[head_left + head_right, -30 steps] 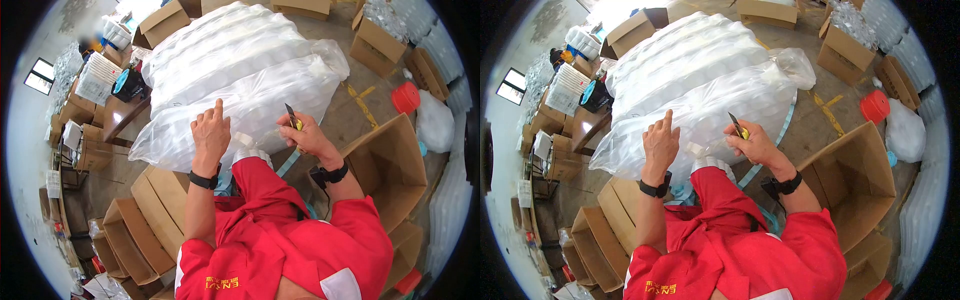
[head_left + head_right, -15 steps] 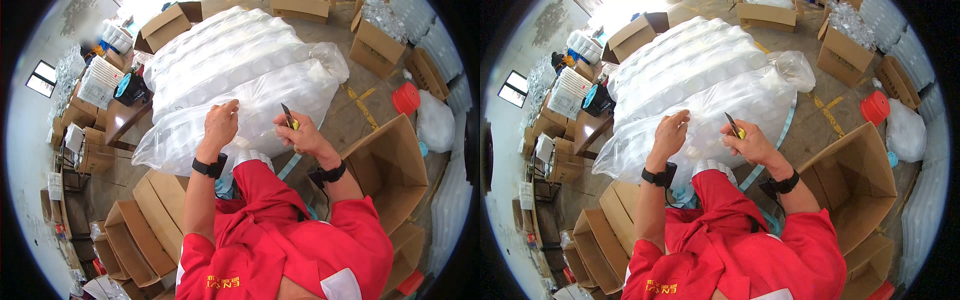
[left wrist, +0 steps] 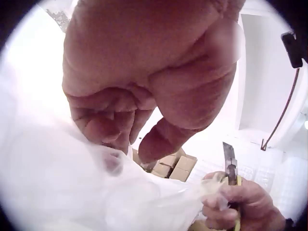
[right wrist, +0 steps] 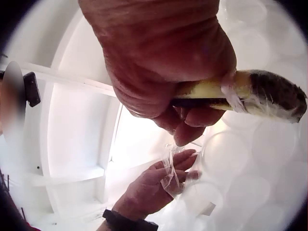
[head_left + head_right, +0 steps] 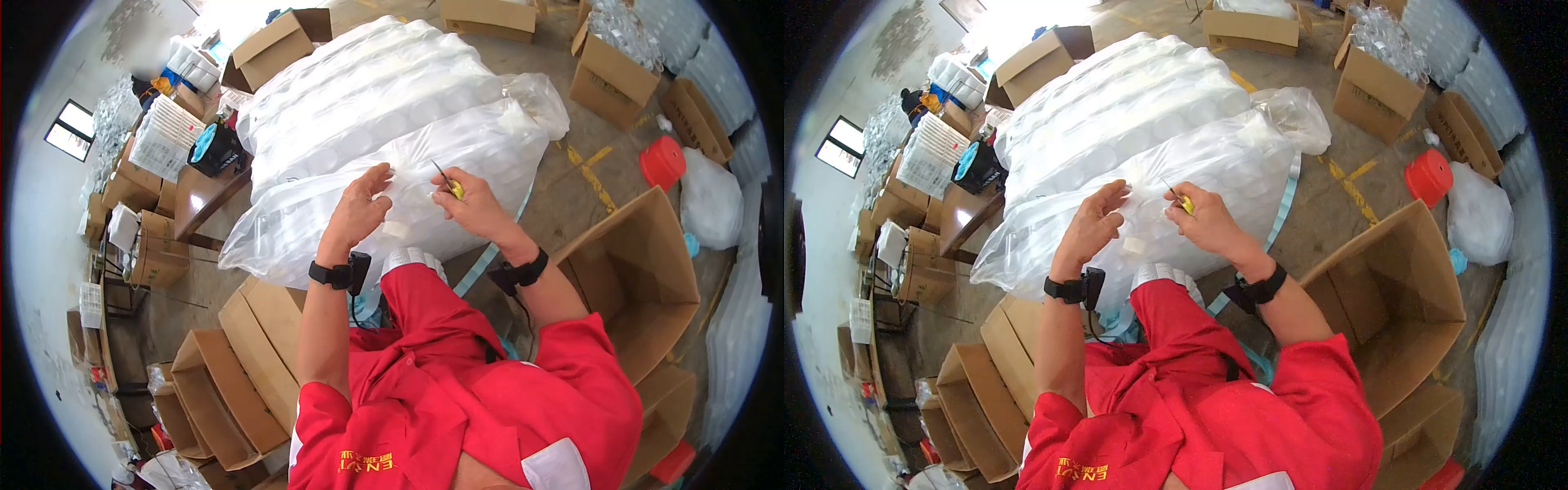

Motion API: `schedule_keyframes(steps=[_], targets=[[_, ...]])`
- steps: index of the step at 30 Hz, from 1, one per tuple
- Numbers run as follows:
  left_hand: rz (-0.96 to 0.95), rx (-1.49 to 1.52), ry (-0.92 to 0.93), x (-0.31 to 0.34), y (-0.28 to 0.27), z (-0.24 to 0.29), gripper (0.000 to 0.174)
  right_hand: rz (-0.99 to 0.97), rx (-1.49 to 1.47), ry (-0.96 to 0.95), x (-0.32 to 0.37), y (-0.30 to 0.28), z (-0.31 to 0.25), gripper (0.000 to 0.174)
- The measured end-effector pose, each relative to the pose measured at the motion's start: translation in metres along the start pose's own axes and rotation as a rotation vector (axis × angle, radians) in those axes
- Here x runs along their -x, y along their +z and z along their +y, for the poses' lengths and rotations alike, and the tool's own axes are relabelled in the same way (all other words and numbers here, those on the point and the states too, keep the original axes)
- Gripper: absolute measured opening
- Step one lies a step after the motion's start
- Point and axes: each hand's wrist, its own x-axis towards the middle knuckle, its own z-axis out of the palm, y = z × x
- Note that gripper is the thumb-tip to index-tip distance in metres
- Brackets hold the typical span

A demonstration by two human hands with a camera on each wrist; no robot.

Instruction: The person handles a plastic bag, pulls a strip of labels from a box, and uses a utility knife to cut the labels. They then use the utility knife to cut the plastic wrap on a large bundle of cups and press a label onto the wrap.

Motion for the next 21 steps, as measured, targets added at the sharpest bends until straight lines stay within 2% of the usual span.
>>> schedule_keyframes(steps=[2,6,11,15,20,21], targets=[[-0.004,0.212,-0.084,0.002,0.002,0.001,0.064,0.015,0.036,-0.009,-0.005,0.012,0.007,0.028],[0.046,0.295,-0.108,0.004,0.016,0.001,0.061,0.038,-0.073,-0.023,-0.006,0.039,0.014,0.029],[0.251,0.471,0.011,0.009,0.042,-0.016,0.055,0.032,-0.229,-0.037,-0.002,0.062,0.013,0.027],[0.289,0.479,0.034,0.009,0.046,-0.015,0.05,-0.001,-0.315,0.013,0.002,0.069,0.006,0.027],[0.323,0.248,0.006,0.005,0.043,-0.016,0.043,-0.02,-0.336,0.049,0.004,0.068,0.007,0.029],[0.324,0.249,0.007,0.002,0.043,-0.022,0.043,-0.071,-0.281,0.07,0.005,0.065,0.005,0.031]])
